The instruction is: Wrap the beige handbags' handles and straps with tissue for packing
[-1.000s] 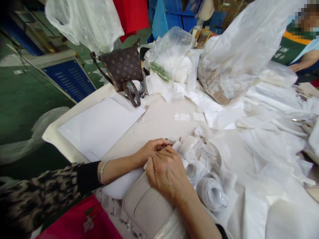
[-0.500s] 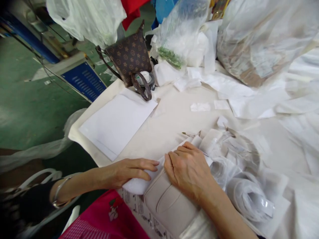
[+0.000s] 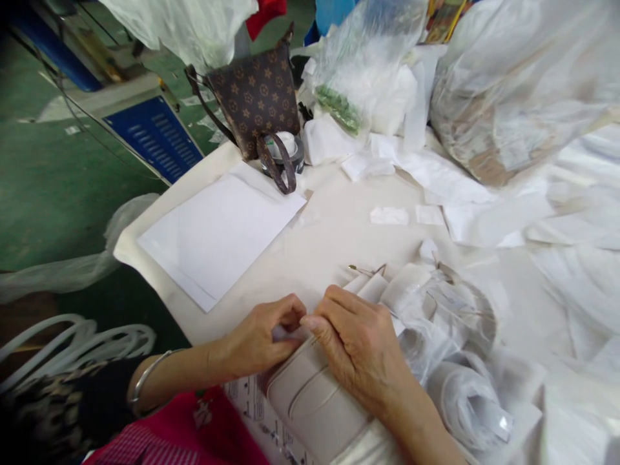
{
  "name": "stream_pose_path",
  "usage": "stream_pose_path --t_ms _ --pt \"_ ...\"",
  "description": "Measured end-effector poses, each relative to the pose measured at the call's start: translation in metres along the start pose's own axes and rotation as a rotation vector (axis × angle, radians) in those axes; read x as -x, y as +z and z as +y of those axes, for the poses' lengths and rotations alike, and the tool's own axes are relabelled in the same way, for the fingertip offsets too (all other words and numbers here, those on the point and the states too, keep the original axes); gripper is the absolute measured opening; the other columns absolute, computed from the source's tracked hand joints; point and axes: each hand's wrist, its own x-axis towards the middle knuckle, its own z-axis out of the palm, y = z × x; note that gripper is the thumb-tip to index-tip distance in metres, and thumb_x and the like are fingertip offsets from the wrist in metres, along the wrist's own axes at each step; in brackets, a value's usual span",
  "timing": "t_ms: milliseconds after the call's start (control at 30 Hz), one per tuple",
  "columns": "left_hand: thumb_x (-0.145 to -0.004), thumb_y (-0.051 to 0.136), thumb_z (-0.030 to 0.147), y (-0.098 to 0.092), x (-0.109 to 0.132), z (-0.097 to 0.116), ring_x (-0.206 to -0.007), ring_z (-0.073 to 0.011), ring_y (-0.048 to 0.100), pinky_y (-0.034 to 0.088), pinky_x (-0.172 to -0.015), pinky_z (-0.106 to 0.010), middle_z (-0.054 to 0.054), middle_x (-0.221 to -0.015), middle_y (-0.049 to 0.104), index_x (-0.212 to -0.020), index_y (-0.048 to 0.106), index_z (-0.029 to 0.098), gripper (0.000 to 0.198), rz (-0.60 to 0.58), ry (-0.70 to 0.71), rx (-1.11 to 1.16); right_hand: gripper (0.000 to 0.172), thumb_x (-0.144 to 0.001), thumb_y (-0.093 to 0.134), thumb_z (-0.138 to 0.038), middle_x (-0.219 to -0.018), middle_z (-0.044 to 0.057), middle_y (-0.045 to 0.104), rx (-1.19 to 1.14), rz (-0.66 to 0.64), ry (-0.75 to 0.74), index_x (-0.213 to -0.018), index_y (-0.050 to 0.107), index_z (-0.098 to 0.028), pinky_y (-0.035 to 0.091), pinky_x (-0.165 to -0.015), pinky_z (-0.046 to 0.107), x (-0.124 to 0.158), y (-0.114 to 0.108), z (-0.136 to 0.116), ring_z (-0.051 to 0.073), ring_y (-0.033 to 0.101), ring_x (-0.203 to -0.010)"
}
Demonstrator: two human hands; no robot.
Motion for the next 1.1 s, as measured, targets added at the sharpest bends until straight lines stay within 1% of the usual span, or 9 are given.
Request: stream_pose_path --t_ms 100,300,467,633,733,800,900,967,1100 --pt "-0.077 0.057 0.014 0.007 -0.007 0.007 -0.072 -0.0144 0.059 0.042 -0.067 -0.025 0.003 -0.077 0.063 -0.091 0.047 0.022 0.018 0.025 -0.023 -0.014 0.022 -0.098 0.045 -0.030 -0.079 0.002 0.058 0.075 -0.028 -0.032 -0.089 0.062 -0.020 0.040 -0.060 0.024 -0.001 0.002 0.001 0.011 0.055 -0.066" --pt "-0.082 0.055 0.015 -0.005 0.002 0.006 -0.081 -0.0147 0.059 0.044 -0.076 -0.027 0.000 -0.085 0.062 -0.097 0.046 0.020 0.018 -0.096 -0.015 0.167 0.027 -0.095 0.051 -0.029 -0.074 0.001 0.053 0.266 -0.031 -0.056 -0.072 0.061 -0.018 0.034 -0.056 0.025 -0.002 0.008 0.004 0.011 0.051 -0.065" --pt "-0.077 0.071 0.037 -0.010 0.009 -0.002 -0.093 -0.0184 0.056 0.048 -0.083 -0.033 -0.007 -0.107 0.054 -0.135 0.031 0.020 0.072 -0.156 -0.027 0.398 0.031 -0.096 0.048 -0.025 -0.072 -0.001 0.053 0.308 -0.041 -0.064 -0.068 0.059 -0.018 0.030 -0.053 0.027 -0.004 0.012 0.007 0.010 0.049 -0.061" --pt "-0.052 0.088 0.043 0.013 -0.014 0.010 -0.130 -0.0338 0.035 0.028 -0.112 -0.051 -0.016 -0.137 0.039 -0.138 0.035 0.017 0.103 0.033 0.113 0.087 0.022 -0.094 0.048 -0.021 -0.078 0.001 0.059 0.307 -0.050 -0.052 -0.078 0.063 -0.016 0.038 -0.059 0.025 -0.005 0.017 0.008 0.012 0.053 -0.067" --pt "-0.062 0.081 0.036 0.027 -0.027 0.015 -0.132 -0.0344 0.037 0.027 -0.113 -0.053 -0.016 -0.138 0.043 -0.133 0.042 0.016 0.083 0.040 0.077 0.128 0.026 -0.096 0.045 -0.024 -0.080 0.003 0.062 0.154 -0.024 -0.104 -0.080 0.064 -0.015 0.044 -0.067 0.023 -0.010 0.001 0.004 0.012 0.057 -0.074" --pt "-0.070 0.074 0.035 0.031 -0.031 0.014 -0.132 -0.0331 0.039 0.029 -0.113 -0.052 -0.015 -0.139 0.046 -0.134 0.040 0.017 0.074 0.020 0.046 0.126 0.030 -0.098 0.041 -0.029 -0.082 0.003 0.063 -0.048 0.196 -0.075 -0.085 0.065 -0.016 0.047 -0.073 0.023 -0.009 -0.026 0.002 0.012 0.059 -0.077" --pt "-0.068 0.073 0.044 0.032 -0.035 0.007 -0.137 -0.0327 0.035 0.025 -0.116 -0.047 -0.016 -0.147 0.039 -0.142 0.031 0.016 0.090 0.048 0.031 0.094 0.037 -0.099 0.034 -0.039 -0.093 0.005 0.066 -0.272 0.852 0.088 -0.099 0.066 -0.019 0.049 -0.082 0.028 0.017 -0.081 0.002 0.015 0.061 -0.085" --pt "-0.065 0.072 0.049 0.032 -0.039 0.005 -0.137 -0.0325 0.035 0.025 -0.116 -0.045 -0.018 -0.148 0.038 -0.143 0.031 0.013 0.095 0.054 0.015 0.081 0.038 -0.097 0.037 -0.046 -0.109 0.007 0.065 -0.328 1.163 0.243 -0.110 0.064 -0.021 0.047 -0.091 0.034 0.058 -0.108 0.005 0.018 0.060 -0.100" --pt "-0.060 0.070 0.055 0.032 -0.043 0.012 -0.137 -0.0326 0.036 0.026 -0.117 -0.043 -0.022 -0.147 0.037 -0.142 0.031 0.005 0.103 0.055 0.011 0.052 0.059 -0.083 0.052 -0.064 -0.134 0.009 0.055 -0.456 1.136 0.776 -0.126 0.057 -0.023 0.040 -0.103 0.039 0.158 -0.096 0.004 0.025 0.051 -0.123"
